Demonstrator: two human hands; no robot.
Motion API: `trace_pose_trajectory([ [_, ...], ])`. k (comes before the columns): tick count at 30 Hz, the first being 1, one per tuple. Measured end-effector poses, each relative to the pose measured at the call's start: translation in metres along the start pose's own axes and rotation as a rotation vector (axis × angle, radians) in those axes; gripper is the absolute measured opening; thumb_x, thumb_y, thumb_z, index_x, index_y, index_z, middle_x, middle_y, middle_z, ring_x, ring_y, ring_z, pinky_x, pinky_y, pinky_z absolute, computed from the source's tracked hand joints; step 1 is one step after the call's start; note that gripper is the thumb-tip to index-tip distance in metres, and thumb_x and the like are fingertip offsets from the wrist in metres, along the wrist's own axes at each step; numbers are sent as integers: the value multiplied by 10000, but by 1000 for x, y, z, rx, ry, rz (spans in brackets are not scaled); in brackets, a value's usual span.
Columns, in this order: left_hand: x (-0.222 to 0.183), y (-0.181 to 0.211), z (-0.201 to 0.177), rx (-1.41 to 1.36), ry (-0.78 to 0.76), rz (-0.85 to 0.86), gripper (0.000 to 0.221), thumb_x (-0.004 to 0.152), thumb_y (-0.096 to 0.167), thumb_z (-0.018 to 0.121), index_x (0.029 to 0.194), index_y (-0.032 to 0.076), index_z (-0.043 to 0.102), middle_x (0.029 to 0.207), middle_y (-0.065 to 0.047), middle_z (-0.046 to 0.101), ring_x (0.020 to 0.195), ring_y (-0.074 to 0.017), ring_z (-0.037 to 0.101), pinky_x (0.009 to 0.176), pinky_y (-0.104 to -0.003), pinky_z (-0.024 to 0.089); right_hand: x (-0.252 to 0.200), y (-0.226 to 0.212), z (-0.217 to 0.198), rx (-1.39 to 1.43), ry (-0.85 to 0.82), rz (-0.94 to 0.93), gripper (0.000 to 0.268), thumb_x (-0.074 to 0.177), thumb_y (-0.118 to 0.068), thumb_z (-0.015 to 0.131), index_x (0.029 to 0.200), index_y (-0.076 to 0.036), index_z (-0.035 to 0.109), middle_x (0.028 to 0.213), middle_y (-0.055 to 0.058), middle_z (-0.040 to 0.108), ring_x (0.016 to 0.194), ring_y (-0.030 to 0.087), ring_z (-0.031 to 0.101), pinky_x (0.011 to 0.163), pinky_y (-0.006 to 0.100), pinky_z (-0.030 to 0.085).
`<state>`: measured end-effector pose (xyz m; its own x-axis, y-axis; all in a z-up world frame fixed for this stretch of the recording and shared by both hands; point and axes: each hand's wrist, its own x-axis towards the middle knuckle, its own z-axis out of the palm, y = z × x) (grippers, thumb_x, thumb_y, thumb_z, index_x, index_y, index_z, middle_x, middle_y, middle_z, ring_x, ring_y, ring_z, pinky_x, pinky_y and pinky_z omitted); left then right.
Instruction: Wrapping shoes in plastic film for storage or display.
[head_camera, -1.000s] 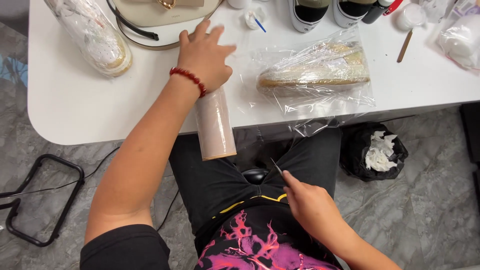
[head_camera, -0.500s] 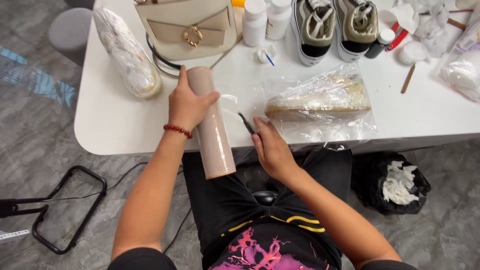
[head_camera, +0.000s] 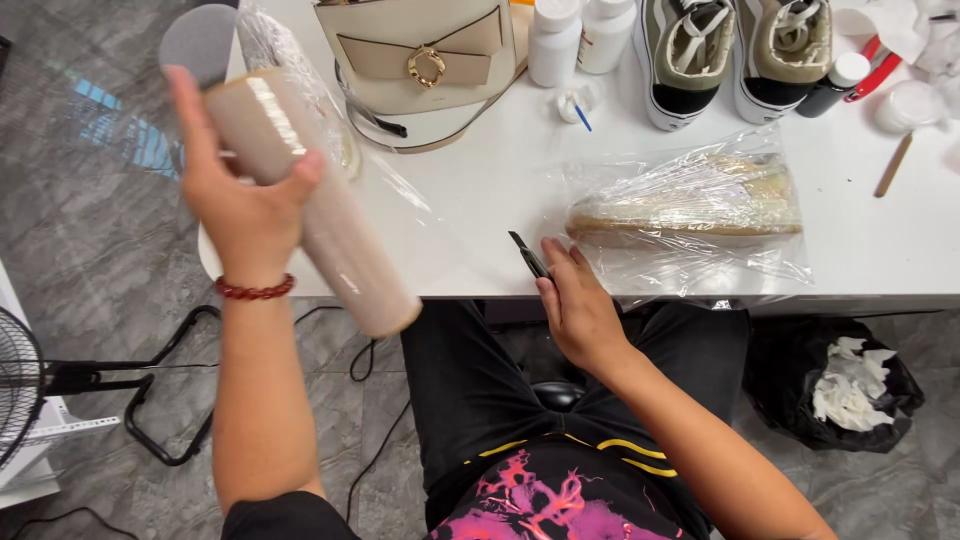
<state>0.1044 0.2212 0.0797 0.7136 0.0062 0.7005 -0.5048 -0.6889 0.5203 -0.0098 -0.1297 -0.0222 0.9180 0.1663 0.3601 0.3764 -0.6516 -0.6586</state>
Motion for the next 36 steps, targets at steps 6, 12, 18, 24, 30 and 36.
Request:
trace_pose_trajectory([
  [6,3,7,-48,-119,124,-57,1146,915,352,862,1673,104,39,1495,-120,545,1300,-230,607,1149,-350,506,0,-4,1,22,79,-61,323,1056,-135,541,1312,60,509,1398,273,582,1270,466,573,1157,505,405],
  [12,-34,-32,-21,-113,179,43,1131,954,186,857,1692,140,1,1627,-150,376,1523,-295,453,1241,-379,363,-34,-10,-41,398,234,112,194,1045,-123,528,1110,37,617,1115,202,718,878,305,757,793,375,613],
  [18,-55,-80,-3,-108,230,45,1204,930,198,851,1659,203,-107,1688,-150,249,1537,-305,352,1260,-400,333,-27,68,-173,511,768,382,185,1157,-171,515,1085,-4,547,785,69,563,557,116,489,492,262,385],
  [24,-72,-11,19,213,367,109,1037,1079,374,780,1640,142,-60,1676,-157,146,1558,-282,267,1269,-429,394,-21,166,-221,272,631,629,223,1095,-133,560,1210,43,634,828,-4,613,611,60,524,515,242,421],
  [30,-148,90,97,-220,215,157,571,936,123,647,1412,-51,384,1390,-196,467,1324,-307,513,1172,-450,468,-17,181,-224,74,481,703,372,1022,-82,583,1380,-20,659,854,43,651,641,63,555,566,239,470],
  [36,-175,132,115,-301,-45,34,309,874,84,701,1155,12,596,1177,-155,657,1125,-298,672,996,-389,570,-10,187,-226,77,488,705,287,1047,-102,607,1294,7,707,939,70,731,683,70,582,616,235,499],
])
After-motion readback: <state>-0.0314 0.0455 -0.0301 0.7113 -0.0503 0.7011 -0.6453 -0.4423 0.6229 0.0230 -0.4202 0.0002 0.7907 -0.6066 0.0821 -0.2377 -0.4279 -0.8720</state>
